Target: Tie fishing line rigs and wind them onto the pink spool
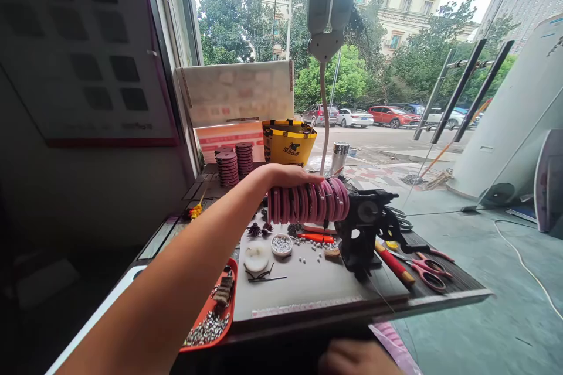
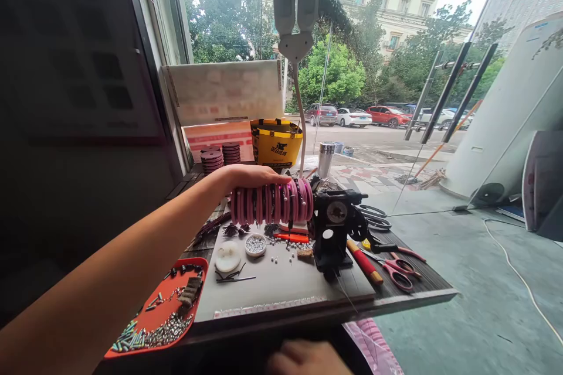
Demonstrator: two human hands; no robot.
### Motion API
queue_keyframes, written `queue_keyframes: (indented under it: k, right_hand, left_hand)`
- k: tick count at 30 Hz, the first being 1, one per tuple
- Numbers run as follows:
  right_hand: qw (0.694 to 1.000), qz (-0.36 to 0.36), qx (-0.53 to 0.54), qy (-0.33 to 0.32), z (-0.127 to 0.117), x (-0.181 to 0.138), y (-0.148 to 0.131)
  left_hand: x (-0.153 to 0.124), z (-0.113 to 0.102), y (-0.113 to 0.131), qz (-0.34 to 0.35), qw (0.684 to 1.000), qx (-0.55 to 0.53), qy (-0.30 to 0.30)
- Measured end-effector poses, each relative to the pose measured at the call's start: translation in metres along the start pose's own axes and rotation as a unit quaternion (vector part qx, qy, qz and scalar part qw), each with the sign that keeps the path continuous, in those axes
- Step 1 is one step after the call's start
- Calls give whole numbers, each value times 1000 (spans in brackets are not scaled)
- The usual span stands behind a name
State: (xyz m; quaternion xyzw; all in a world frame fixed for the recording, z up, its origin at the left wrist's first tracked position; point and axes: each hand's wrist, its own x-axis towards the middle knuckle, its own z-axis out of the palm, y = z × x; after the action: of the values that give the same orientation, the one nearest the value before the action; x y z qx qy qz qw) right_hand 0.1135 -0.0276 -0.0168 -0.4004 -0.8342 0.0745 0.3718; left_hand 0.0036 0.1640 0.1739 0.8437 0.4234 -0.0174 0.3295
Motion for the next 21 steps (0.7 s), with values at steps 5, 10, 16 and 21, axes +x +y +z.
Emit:
queue_keyframes:
  k: [5,10,16,21]
  right_hand:
    - [992,55,-73,87,-81,76,5]
    - [960,50,-265,70,-100,125,3]
    - [969,71,-228,68,-90,134,10]
    - [995,69,7,76,-95,130,21]
  left_hand:
    - [1,-1,-1,0,1000,14,11]
    - [4,-2,-3,6,1000,28,7]
    - [3,-2,-3,20,999,31,10]
    - [5,-2,-4,13,1000,24,-5]
